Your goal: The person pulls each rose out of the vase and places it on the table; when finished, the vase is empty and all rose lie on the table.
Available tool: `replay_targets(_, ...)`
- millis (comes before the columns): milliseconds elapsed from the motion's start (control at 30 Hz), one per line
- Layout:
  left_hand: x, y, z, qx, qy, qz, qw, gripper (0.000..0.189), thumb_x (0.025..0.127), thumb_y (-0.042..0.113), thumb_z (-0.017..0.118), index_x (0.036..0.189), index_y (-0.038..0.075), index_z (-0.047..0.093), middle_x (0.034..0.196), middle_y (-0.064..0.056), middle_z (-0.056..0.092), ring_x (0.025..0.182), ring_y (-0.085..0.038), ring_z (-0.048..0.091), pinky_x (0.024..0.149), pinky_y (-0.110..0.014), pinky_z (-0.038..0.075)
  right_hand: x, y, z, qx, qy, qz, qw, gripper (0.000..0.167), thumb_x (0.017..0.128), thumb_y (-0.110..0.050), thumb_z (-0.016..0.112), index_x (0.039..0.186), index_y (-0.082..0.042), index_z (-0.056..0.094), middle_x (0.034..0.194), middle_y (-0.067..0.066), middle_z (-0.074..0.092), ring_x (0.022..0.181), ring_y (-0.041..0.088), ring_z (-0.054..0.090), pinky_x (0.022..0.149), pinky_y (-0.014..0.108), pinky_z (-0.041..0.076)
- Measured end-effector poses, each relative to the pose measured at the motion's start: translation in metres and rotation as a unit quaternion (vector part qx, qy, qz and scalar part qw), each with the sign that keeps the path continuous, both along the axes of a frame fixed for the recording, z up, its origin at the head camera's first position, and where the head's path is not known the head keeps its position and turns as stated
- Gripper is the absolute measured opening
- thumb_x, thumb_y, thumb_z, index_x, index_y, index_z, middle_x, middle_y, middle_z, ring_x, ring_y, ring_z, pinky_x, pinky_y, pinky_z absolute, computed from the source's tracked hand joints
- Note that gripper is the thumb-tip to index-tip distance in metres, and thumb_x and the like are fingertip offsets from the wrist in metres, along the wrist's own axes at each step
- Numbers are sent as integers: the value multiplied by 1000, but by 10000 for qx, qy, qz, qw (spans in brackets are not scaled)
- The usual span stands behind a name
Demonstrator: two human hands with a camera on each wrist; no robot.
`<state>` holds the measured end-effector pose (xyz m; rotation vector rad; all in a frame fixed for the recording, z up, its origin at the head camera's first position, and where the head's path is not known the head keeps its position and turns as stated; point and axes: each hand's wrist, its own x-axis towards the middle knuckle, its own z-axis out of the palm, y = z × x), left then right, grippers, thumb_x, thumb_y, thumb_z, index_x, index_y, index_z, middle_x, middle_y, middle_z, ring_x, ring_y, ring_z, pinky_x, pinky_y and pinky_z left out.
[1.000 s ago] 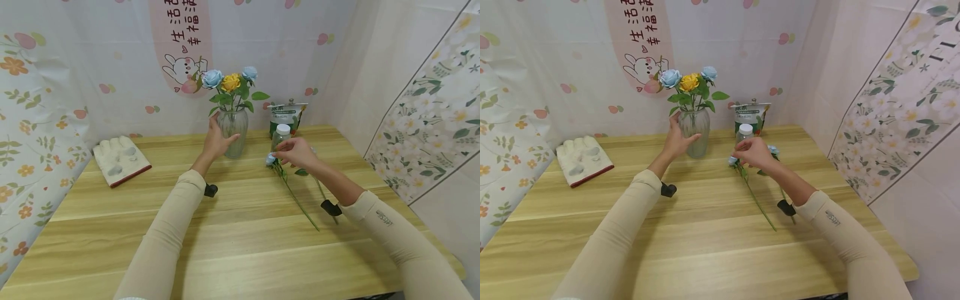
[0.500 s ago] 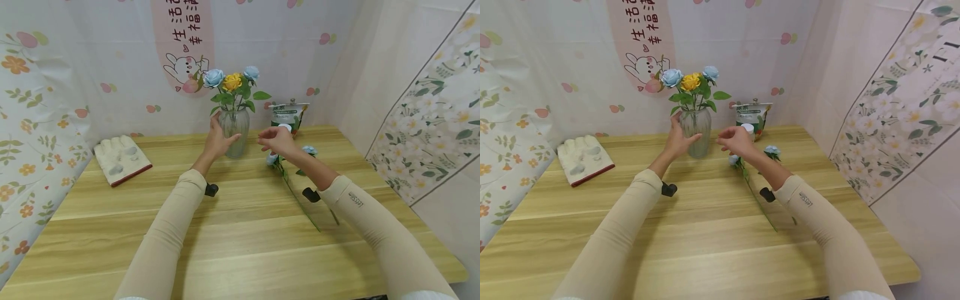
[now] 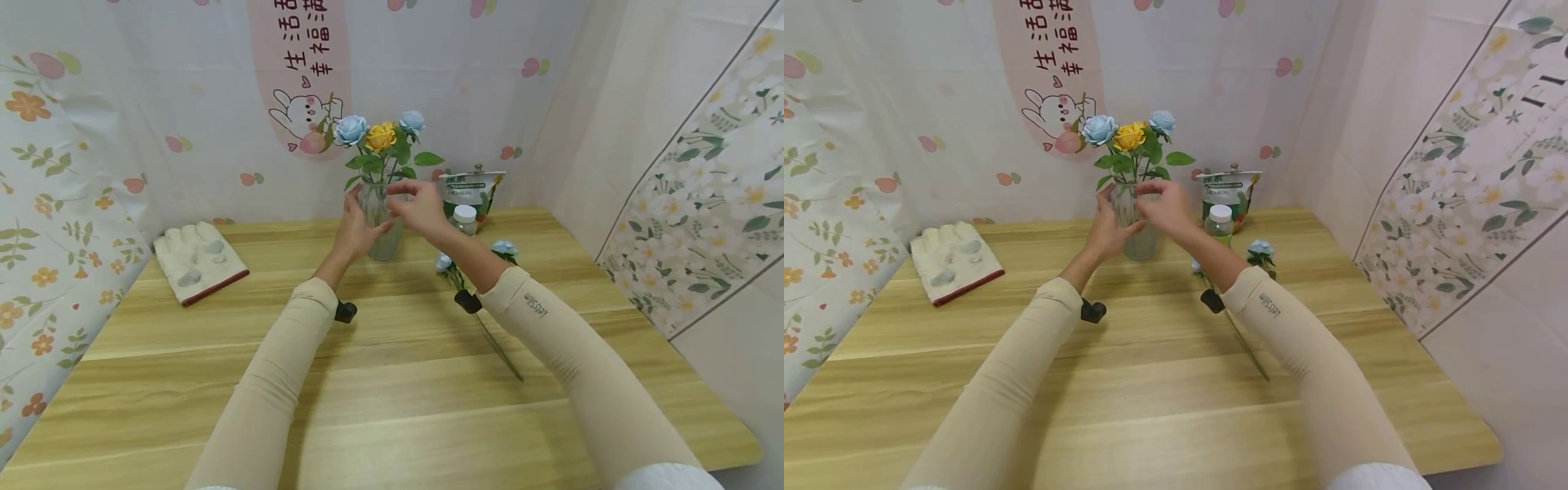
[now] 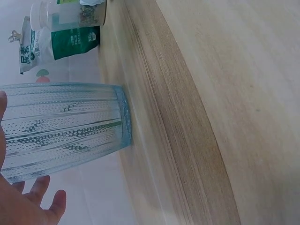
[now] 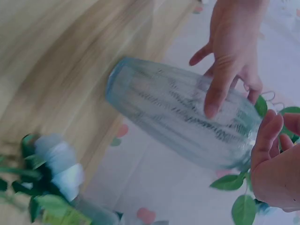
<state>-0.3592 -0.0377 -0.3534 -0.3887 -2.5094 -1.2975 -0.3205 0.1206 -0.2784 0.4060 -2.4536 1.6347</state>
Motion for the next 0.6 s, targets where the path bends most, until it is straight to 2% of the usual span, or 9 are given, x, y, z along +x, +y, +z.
replay_targets(133,0,0,-1,-27,23,-62,10000,104,86,43,76,155,10,6,158,-21,20,143,-37,32,110,-47,35,-3,-15,7,284,176,-81,9994,34,94,-13,68,127,-5,66,133,9,62,79,25,70,60,27,52)
replay_targets(267,-1,-2,-2,-38,75,-101,9999,102,87,44,75,155,10,6,157,-22,20,141,-38,34,108,-48,38,-7,-29,14,553,43,-41,9984,40,95,-13,66,134,-5,62,136,10,60,84,27,72,67,30,55)
replay_targets(433,-2,-3,-2,-56,165,-133,9998,98,89,38,74,154,6,7,157,-23,20,141,-38,35,108,-46,38,-12,-41,20,1062,-204,-106,9941,49,95,-18,65,142,-7,54,120,11,69,85,21,73,60,26,50)
replay_targets(500,-2,-3,-3,-81,198,-117,9997,98,89,36,74,154,5,8,157,-24,21,140,-37,36,108,-46,38,-13,-44,21,1205,-207,-164,9924,52,95,-18,65,144,-7,52,112,12,72,80,18,72,54,24,45)
replay_targets(600,-2,-3,-3,-71,199,-117,9997,97,89,34,75,154,6,9,157,-23,21,137,-37,40,106,-46,39,-16,-47,22,1386,-270,-179,9898,56,96,-17,64,147,-7,47,105,11,74,62,15,64,49,25,39)
